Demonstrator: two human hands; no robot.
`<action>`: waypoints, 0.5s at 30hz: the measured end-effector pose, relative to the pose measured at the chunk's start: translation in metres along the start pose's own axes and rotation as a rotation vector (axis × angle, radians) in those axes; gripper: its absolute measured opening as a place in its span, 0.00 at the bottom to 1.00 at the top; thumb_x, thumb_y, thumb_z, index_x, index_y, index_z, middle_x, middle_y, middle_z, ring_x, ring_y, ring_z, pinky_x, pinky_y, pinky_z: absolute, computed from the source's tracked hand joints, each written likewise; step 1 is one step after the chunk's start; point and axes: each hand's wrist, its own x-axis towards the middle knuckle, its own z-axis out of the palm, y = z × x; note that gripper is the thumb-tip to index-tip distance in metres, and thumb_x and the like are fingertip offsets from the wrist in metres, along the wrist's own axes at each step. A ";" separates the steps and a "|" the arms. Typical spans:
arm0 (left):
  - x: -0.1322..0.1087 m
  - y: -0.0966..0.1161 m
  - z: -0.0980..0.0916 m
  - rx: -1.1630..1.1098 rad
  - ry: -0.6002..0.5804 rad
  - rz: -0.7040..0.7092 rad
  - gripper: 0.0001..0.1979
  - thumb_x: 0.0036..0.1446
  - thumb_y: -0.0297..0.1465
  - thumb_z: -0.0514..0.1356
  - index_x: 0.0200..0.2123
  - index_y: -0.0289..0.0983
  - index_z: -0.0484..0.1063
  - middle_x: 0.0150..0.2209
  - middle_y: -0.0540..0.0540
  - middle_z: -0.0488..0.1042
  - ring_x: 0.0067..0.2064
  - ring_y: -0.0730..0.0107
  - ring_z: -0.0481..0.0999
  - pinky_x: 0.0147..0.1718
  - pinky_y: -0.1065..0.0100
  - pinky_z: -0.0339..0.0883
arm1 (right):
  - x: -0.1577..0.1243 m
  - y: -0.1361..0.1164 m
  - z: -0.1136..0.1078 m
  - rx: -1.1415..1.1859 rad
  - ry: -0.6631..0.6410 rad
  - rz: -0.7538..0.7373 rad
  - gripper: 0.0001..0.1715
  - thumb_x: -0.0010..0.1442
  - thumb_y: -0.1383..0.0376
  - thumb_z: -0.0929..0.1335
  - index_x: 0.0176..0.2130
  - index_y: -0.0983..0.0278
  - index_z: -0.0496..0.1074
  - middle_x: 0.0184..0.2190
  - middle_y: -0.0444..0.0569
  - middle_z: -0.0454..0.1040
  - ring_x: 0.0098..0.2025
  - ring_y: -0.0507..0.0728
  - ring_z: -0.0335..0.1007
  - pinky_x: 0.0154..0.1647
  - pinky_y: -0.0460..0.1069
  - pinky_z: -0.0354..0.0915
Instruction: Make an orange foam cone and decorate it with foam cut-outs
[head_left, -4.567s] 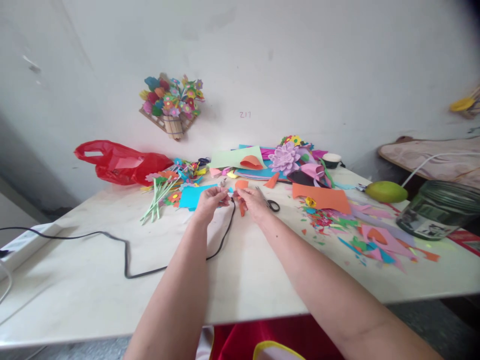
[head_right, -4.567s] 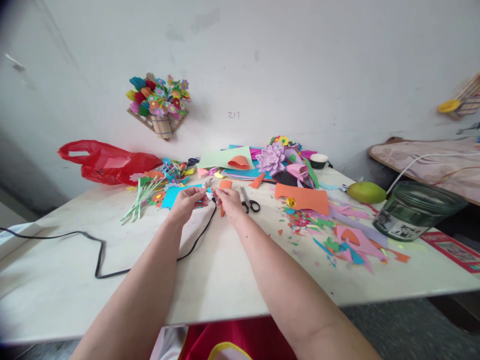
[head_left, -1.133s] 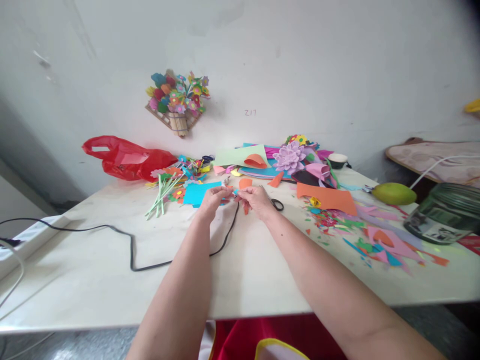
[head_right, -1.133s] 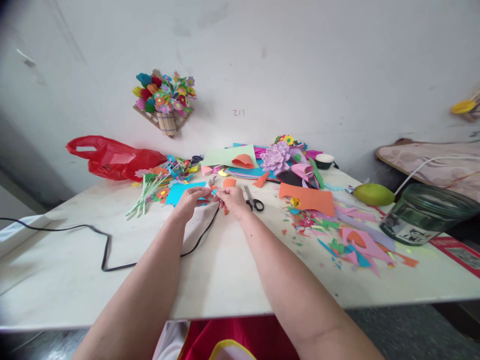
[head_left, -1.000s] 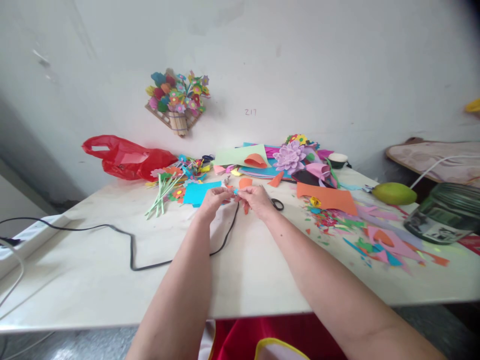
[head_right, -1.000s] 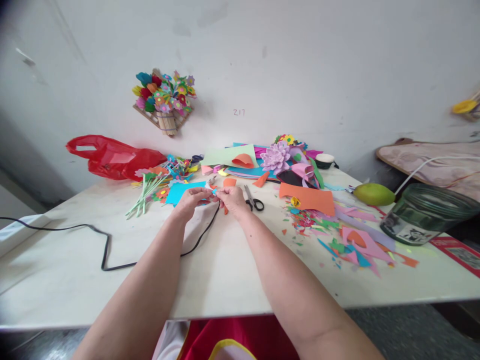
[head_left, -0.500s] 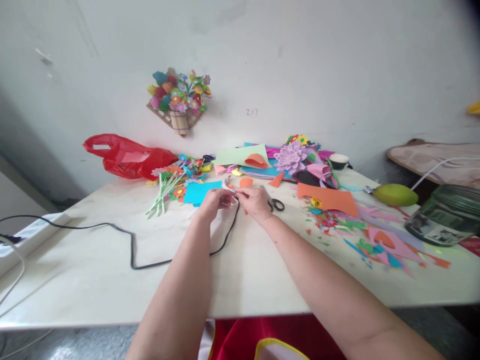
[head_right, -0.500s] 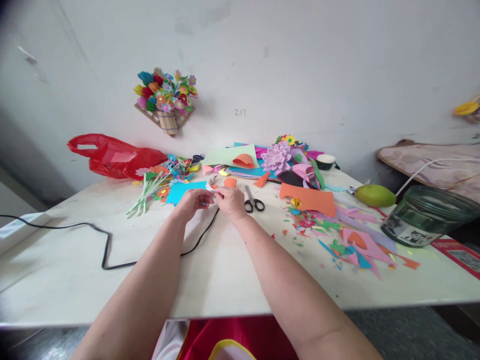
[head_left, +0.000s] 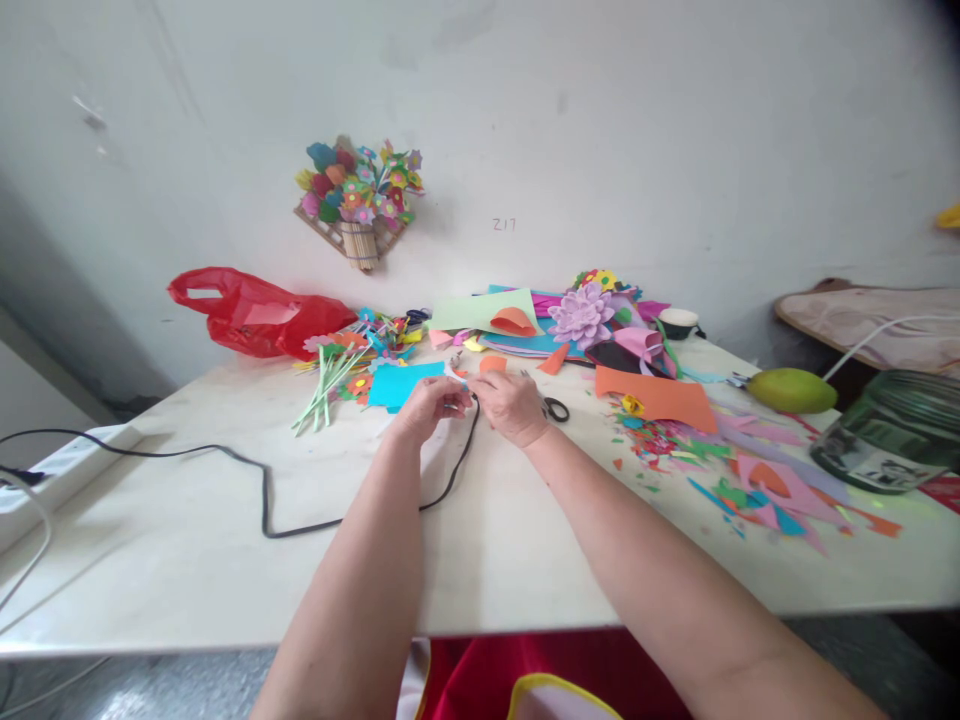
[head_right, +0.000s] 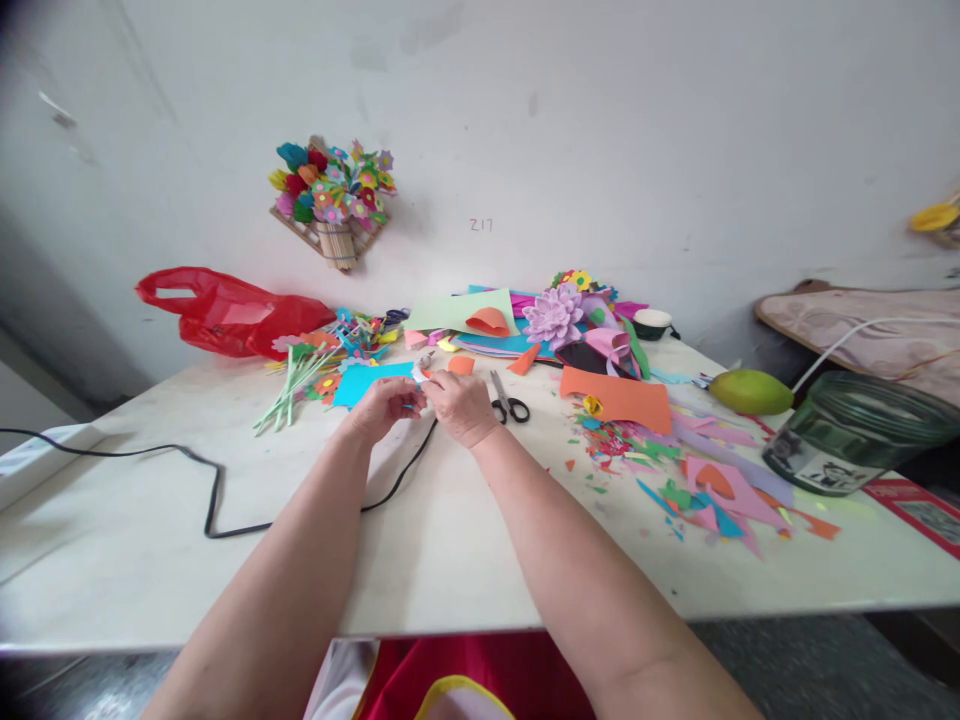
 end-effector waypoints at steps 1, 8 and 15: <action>0.000 0.000 0.000 0.000 0.001 0.006 0.08 0.39 0.34 0.61 0.20 0.34 0.71 0.21 0.45 0.73 0.22 0.73 0.68 0.23 0.70 0.64 | 0.000 0.000 0.000 0.001 -0.002 -0.004 0.17 0.61 0.68 0.59 0.37 0.62 0.75 0.38 0.55 0.75 0.37 0.57 0.67 0.38 0.50 0.56; -0.001 0.002 0.000 0.015 -0.015 0.087 0.08 0.41 0.34 0.62 0.21 0.34 0.70 0.21 0.46 0.73 0.22 0.72 0.69 0.25 0.68 0.65 | 0.002 0.008 0.006 0.217 0.144 0.252 0.16 0.55 0.70 0.62 0.42 0.64 0.72 0.38 0.53 0.75 0.38 0.58 0.68 0.41 0.50 0.60; -0.001 -0.002 -0.001 0.041 -0.083 0.134 0.08 0.43 0.33 0.63 0.23 0.33 0.70 0.22 0.45 0.74 0.24 0.71 0.72 0.29 0.67 0.67 | 0.006 0.000 -0.008 0.756 0.024 0.484 0.14 0.53 0.59 0.62 0.22 0.64 0.67 0.17 0.42 0.65 0.22 0.50 0.59 0.25 0.46 0.56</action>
